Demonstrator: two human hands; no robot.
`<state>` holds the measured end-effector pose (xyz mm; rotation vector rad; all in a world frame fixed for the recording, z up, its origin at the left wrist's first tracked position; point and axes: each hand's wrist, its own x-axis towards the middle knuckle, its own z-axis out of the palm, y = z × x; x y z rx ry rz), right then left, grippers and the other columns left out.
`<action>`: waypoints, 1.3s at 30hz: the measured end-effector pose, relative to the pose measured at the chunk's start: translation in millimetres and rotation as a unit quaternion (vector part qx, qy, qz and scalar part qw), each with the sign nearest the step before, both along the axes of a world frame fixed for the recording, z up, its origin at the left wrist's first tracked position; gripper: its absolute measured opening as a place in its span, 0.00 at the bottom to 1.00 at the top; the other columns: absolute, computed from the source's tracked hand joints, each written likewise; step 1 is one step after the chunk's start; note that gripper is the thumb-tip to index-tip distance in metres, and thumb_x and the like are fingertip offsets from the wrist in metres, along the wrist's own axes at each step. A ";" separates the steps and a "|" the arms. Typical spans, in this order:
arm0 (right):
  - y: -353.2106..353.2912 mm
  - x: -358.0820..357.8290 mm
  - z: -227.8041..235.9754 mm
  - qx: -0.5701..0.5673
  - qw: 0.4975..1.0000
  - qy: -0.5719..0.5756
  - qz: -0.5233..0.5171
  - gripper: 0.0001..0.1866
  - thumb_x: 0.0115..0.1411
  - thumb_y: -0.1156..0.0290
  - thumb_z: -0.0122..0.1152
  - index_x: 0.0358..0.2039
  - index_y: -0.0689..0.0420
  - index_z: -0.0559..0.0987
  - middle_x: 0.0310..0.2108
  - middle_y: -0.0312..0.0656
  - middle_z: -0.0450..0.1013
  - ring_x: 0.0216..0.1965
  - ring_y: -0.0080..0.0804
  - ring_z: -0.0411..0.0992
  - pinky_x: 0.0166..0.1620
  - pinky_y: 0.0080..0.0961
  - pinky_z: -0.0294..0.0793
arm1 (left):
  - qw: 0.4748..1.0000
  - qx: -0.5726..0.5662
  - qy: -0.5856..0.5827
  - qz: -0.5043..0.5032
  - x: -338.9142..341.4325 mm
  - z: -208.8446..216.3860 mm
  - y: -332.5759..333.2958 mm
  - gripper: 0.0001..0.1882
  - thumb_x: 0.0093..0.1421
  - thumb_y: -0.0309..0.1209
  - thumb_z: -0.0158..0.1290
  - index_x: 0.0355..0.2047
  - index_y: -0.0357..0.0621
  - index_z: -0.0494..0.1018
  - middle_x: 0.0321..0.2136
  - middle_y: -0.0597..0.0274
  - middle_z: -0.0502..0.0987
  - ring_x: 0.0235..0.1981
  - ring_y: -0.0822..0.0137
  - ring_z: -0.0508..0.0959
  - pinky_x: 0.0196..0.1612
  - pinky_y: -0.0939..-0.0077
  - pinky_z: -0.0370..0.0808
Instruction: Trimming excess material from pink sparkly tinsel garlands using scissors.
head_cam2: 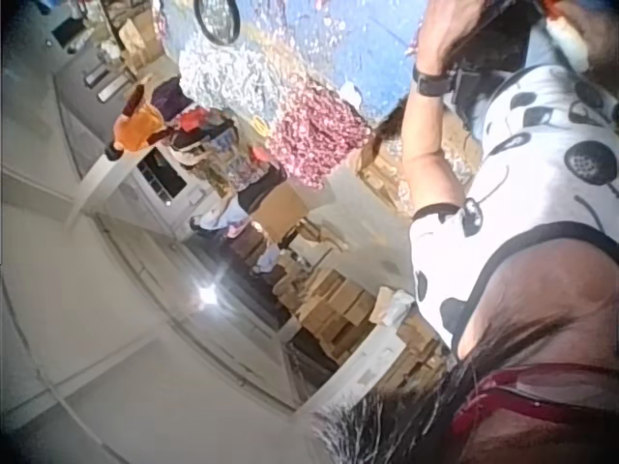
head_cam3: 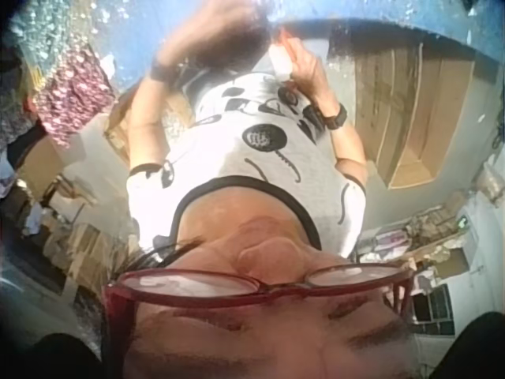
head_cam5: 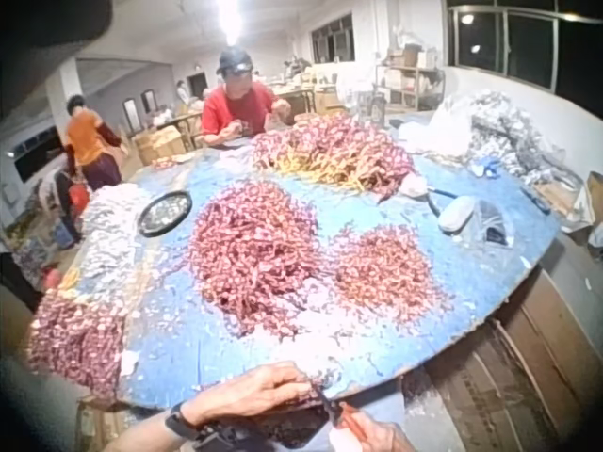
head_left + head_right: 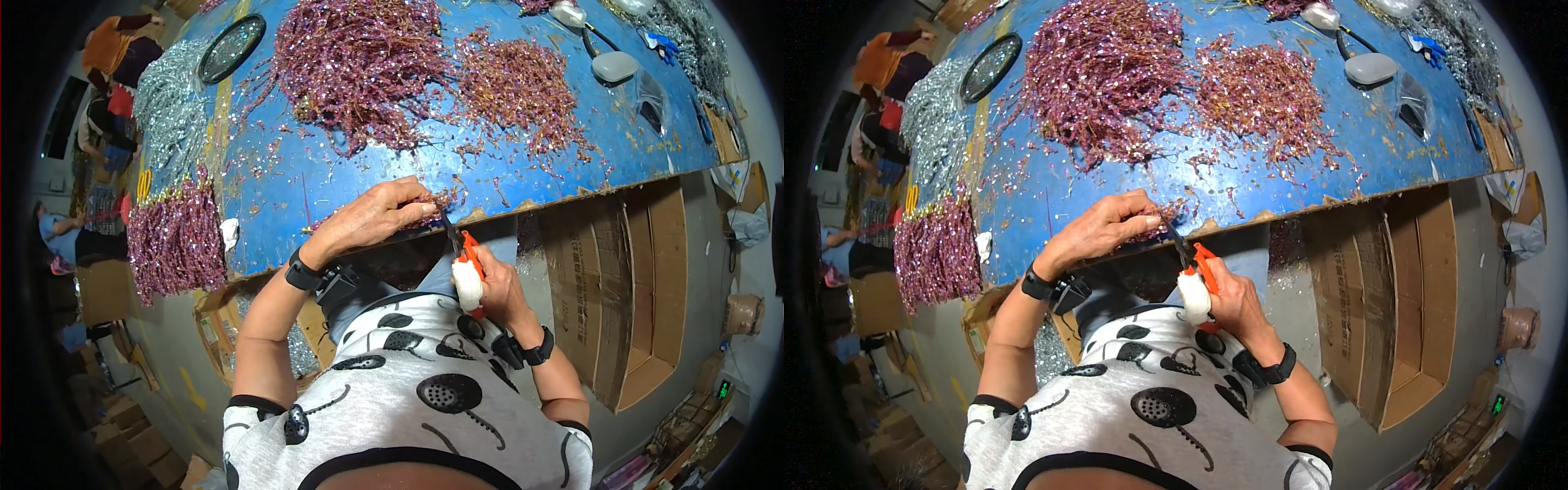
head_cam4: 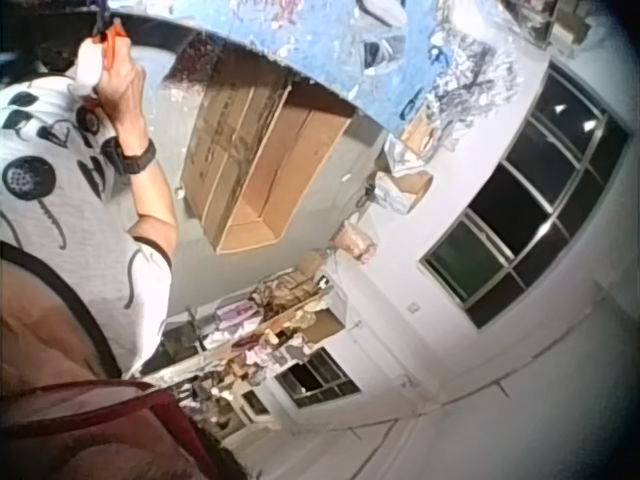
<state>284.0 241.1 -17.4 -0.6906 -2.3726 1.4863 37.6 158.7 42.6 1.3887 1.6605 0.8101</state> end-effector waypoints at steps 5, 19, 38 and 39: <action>0.5 1.9 -3.7 -0.018 1.000 -0.017 0.001 0.22 0.57 0.59 0.65 0.47 0.57 0.74 0.30 0.51 0.77 0.31 0.52 0.78 0.33 0.38 0.76 | 1.000 -0.009 0.011 -0.011 -2.8 -1.5 0.5 0.16 0.67 0.40 0.49 0.39 0.36 0.73 0.29 0.58 0.69 0.33 0.64 0.70 0.39 0.71 0.68; 11.8 -0.9 7.7 0.006 0.993 -0.085 0.080 0.51 0.43 0.54 0.76 0.62 0.57 0.58 0.31 0.46 0.73 0.33 0.52 0.75 0.37 0.41 0.73 | 0.997 -0.030 0.000 -0.071 -0.2 0.6 1.4 0.14 0.66 0.36 0.50 0.39 0.36 0.74 0.30 0.57 0.71 0.35 0.60 0.73 0.41 0.68 0.69; 16.4 4.1 16.7 -0.009 1.000 0.003 -0.015 0.21 0.57 0.66 0.66 0.47 0.58 0.69 0.28 0.47 0.76 0.29 0.39 0.78 0.34 0.32 0.75 | 0.996 0.006 -0.030 0.088 12.2 1.5 -4.1 0.17 0.61 0.34 0.58 0.47 0.38 0.73 0.36 0.54 0.76 0.39 0.60 0.76 0.46 0.68 0.72; 16.6 5.6 23.1 -0.019 0.999 -0.030 -0.011 0.22 0.57 0.66 0.65 0.49 0.57 0.67 0.29 0.47 0.76 0.30 0.39 0.77 0.35 0.33 0.74 | 0.990 0.073 0.032 0.114 10.2 -4.1 -4.1 0.19 0.59 0.33 0.60 0.49 0.39 0.72 0.39 0.54 0.76 0.41 0.59 0.76 0.49 0.68 0.71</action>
